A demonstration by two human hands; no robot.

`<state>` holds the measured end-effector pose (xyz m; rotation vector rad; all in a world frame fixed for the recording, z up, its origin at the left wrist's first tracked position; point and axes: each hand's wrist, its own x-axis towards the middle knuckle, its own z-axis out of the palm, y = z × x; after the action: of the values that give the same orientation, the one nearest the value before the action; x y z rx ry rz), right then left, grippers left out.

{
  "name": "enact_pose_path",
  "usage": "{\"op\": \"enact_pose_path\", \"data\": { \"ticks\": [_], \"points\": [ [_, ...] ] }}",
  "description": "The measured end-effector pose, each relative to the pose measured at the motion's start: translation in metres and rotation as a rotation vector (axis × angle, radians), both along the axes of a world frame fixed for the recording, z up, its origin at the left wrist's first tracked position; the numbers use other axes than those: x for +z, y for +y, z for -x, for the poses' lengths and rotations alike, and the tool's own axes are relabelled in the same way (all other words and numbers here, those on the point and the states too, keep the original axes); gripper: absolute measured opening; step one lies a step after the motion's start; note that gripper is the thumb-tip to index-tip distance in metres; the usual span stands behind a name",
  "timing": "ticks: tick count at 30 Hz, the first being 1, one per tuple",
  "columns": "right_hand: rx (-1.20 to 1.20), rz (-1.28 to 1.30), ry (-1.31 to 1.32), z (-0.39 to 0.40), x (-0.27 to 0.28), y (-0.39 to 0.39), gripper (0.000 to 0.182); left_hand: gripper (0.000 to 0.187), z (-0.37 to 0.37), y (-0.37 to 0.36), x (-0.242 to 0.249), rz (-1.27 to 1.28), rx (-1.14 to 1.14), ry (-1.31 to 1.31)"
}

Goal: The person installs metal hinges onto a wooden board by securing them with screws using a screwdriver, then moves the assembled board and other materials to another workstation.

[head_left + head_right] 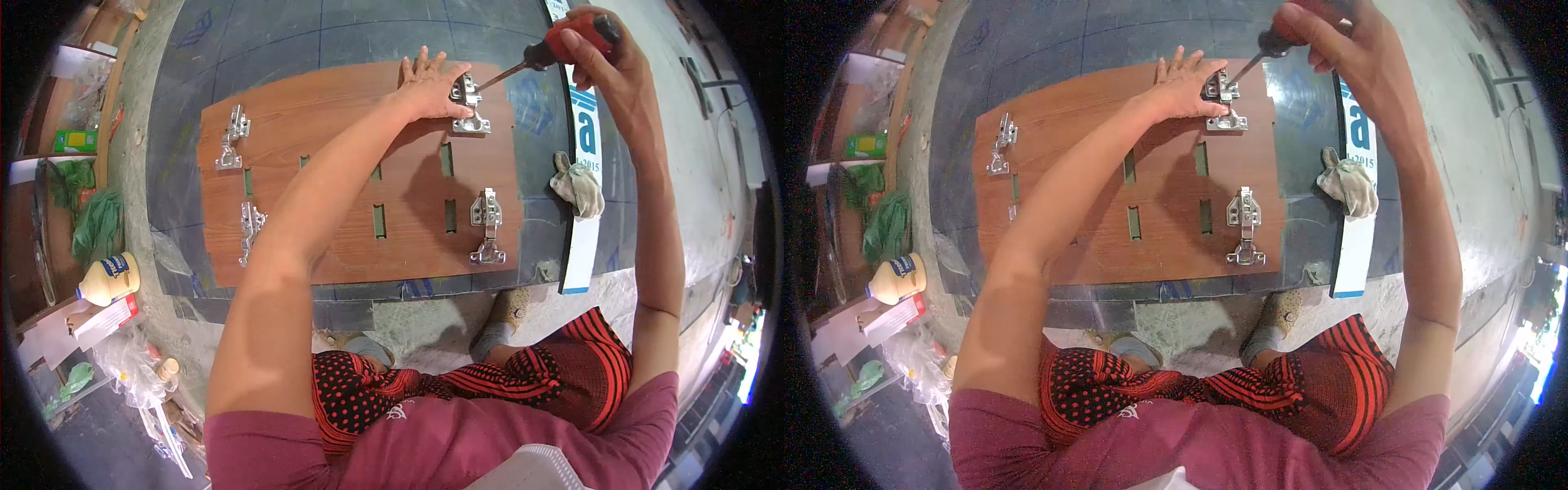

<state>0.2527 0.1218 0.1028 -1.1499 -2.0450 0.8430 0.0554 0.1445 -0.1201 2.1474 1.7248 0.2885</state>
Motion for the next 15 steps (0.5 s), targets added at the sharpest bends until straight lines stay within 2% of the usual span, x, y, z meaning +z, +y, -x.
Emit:
{"op": "enact_pose_path", "data": {
  "ticks": [1,4,8,15],
  "points": [
    [0.034,0.030,0.025,-0.009,-0.003,0.007,0.044,0.093,-0.001,0.000,0.000,-0.001,-0.003,0.000],
    [0.013,-0.087,-0.059,-0.027,-0.033,0.032,0.039,0.094,-0.001,0.000,0.005,0.011,-0.001,0.031],
    [0.023,-0.087,-0.036,-0.029,-0.050,0.035,0.042,0.094,-0.002,-0.002,0.010,0.054,-0.013,0.011],
    [0.026,-0.003,-0.006,-0.017,-0.047,0.026,0.039,0.093,-0.004,-0.002,0.009,0.036,0.001,0.061]
  ]
}}
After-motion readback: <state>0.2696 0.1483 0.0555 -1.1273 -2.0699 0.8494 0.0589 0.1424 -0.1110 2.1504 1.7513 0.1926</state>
